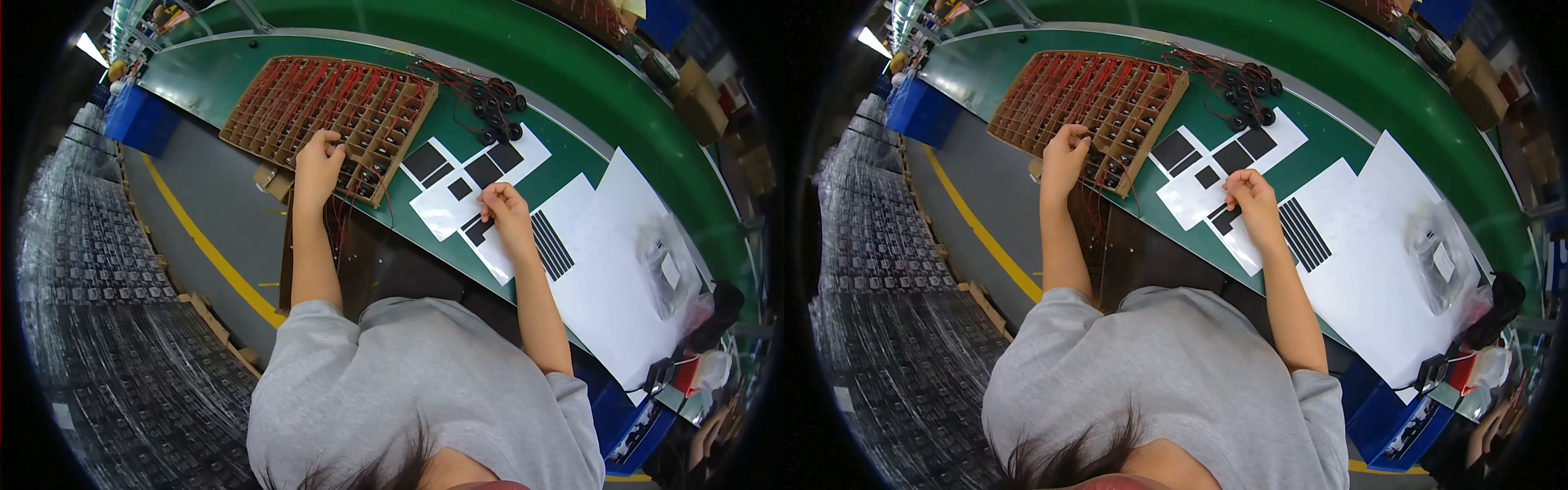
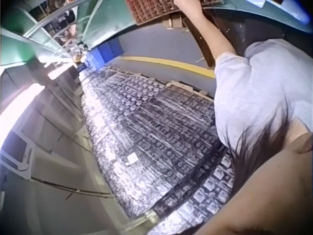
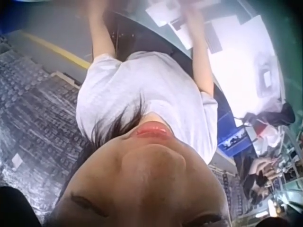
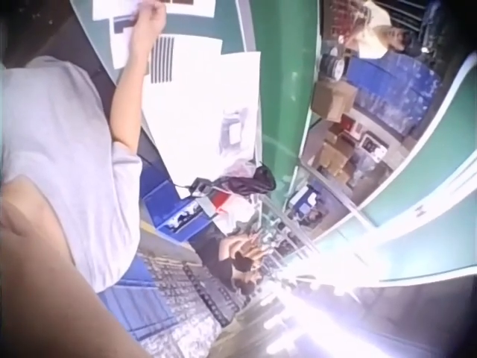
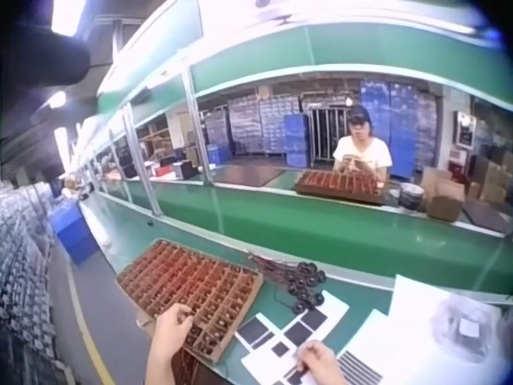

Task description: Assemble small electronic components with wires onto adhesive strips at a factory workbench.

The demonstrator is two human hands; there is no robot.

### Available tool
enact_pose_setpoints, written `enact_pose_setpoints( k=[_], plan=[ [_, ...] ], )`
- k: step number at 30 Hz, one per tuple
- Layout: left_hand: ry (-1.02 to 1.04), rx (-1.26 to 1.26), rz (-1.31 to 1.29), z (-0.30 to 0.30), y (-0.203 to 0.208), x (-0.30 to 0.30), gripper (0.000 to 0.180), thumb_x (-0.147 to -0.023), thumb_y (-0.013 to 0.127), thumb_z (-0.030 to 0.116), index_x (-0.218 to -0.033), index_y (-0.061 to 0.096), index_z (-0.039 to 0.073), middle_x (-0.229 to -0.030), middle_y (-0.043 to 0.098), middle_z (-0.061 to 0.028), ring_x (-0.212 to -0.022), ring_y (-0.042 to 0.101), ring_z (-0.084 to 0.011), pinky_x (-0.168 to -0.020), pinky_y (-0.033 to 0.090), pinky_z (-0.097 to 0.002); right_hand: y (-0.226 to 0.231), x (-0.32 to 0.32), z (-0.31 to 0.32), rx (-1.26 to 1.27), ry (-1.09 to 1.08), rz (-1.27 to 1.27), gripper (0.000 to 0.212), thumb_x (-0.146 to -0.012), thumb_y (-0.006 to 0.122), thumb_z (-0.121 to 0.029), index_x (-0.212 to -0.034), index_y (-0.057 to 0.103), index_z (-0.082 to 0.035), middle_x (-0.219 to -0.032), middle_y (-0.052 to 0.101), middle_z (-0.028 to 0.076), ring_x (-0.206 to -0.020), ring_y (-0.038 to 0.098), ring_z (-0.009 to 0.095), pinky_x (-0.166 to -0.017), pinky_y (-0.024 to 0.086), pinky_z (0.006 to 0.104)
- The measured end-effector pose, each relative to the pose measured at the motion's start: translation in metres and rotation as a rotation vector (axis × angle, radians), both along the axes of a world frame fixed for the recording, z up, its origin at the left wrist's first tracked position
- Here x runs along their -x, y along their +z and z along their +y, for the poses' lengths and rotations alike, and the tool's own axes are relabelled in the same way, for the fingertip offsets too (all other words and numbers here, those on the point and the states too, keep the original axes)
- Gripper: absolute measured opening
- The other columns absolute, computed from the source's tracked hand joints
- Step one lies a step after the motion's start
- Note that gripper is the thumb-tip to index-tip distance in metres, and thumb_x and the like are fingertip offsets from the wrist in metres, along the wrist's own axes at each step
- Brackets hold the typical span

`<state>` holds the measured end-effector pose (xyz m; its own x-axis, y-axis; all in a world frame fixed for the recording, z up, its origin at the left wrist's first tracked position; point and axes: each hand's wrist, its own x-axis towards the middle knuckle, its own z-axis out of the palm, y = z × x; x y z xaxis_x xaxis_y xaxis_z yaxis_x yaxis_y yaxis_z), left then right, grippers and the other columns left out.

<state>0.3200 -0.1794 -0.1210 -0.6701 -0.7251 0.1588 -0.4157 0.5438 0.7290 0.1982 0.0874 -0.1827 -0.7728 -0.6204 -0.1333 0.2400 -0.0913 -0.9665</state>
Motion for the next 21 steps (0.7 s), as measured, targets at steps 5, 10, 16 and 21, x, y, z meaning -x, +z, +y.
enact_pose_setpoints(
  k=[5, 10, 16, 21],
  plan=[
    [-0.05, 0.016, 0.037, 0.004, 0.006, 0.007, 0.021, -0.076, 0.055, 0.01, -0.093, 0.054, -0.001, -0.069, 0.057, -0.012, -0.063, 0.055, -0.0204, -0.06, 0.043, -0.0301, 0.0, -0.001, 0.0, 0.008, 0.002, 0.001, 0.006, -0.082, 0.049, -0.008, -0.084, 0.051, -0.002, -0.075, 0.053, 0.005, -0.061, 0.047, 0.009, -0.057, 0.04, 0.0206],
    [-0.078, 0.043, 0.092, 0.003, -0.001, 0.01, 0.016, -0.075, 0.056, 0.009, -0.089, 0.056, 0.001, -0.065, 0.055, -0.0056, -0.059, 0.051, -0.0123, -0.057, 0.041, -0.0266, 0.001, -0.002, 0.0, 0.005, 0.02, 0.023, 0.006, -0.083, 0.048, -0.008, -0.083, 0.051, -0.002, -0.076, 0.053, 0.005, -0.061, 0.047, 0.009, -0.058, 0.04, 0.021],
    [0.054, 0.036, -0.002, 0.002, 0.001, 0.012, 0.016, -0.077, 0.054, 0.01, -0.089, 0.055, 0.0, -0.071, 0.058, -0.0125, -0.065, 0.057, -0.022, -0.061, 0.045, -0.0317, 0.001, -0.002, 0.0, -0.016, 0.021, 0.034, 0.006, -0.08, 0.049, -0.004, -0.084, 0.051, -0.001, -0.074, 0.054, 0.003, -0.061, 0.048, 0.008, -0.056, 0.04, 0.019],
    [0.061, -0.047, 0.035, -0.004, -0.006, 0.009, 0.015, -0.077, 0.056, 0.011, -0.086, 0.056, 0.0, -0.064, 0.055, -0.0095, -0.059, 0.053, -0.0178, -0.058, 0.043, -0.0302, 0.003, -0.005, -0.002, -0.015, 0.024, 0.042, 0.006, -0.08, 0.049, -0.005, -0.084, 0.051, -0.001, -0.073, 0.054, 0.002, -0.061, 0.048, 0.007, -0.056, 0.04, 0.0185]
  ],
)
